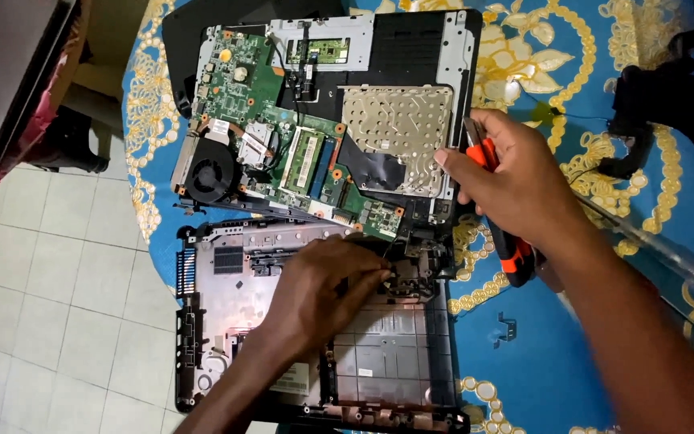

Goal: Disassembling a laptop to remove internal metal brackets and disconnect components using a utility knife.

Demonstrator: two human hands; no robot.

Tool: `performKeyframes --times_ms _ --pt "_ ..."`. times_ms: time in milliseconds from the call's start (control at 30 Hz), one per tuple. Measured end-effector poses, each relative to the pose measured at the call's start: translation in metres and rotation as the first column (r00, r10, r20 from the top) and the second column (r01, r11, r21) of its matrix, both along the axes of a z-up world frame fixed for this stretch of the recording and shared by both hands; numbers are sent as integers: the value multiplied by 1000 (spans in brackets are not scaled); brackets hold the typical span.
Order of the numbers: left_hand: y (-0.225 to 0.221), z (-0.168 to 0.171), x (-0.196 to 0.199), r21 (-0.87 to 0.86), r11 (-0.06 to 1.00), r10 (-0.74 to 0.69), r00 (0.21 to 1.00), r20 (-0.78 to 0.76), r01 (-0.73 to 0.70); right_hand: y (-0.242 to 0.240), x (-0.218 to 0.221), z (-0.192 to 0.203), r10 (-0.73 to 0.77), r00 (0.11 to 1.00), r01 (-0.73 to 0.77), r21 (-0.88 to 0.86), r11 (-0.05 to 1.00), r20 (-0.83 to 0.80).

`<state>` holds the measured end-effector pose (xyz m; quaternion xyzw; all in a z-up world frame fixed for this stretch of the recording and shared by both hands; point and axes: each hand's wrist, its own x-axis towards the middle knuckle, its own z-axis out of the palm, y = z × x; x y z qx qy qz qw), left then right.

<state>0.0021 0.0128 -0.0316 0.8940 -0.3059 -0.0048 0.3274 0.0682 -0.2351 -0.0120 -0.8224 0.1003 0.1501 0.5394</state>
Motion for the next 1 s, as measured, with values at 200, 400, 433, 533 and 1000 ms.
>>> performKeyframes --times_ms 200,400,433,533,1000 --pt "-2 26 9 45 997 -57 992 -111 63 2 -1 4 -13 1000 13 3 1000 -20" --pt "28 36 8 86 993 -72 991 -115 83 1 1 2 -7 1000 6 -34 999 -27" --pt "32 33 5 130 989 -60 997 -49 66 1 1 1 -13 999 10 -58 998 -44" --pt "38 21 -9 240 971 2 998 59 -16 -1 2 -7 5 1000 -5 -49 999 -2" --pt "40 -3 -26 198 973 108 993 49 -116 9 -6 17 -21 997 6 -205 979 -74"
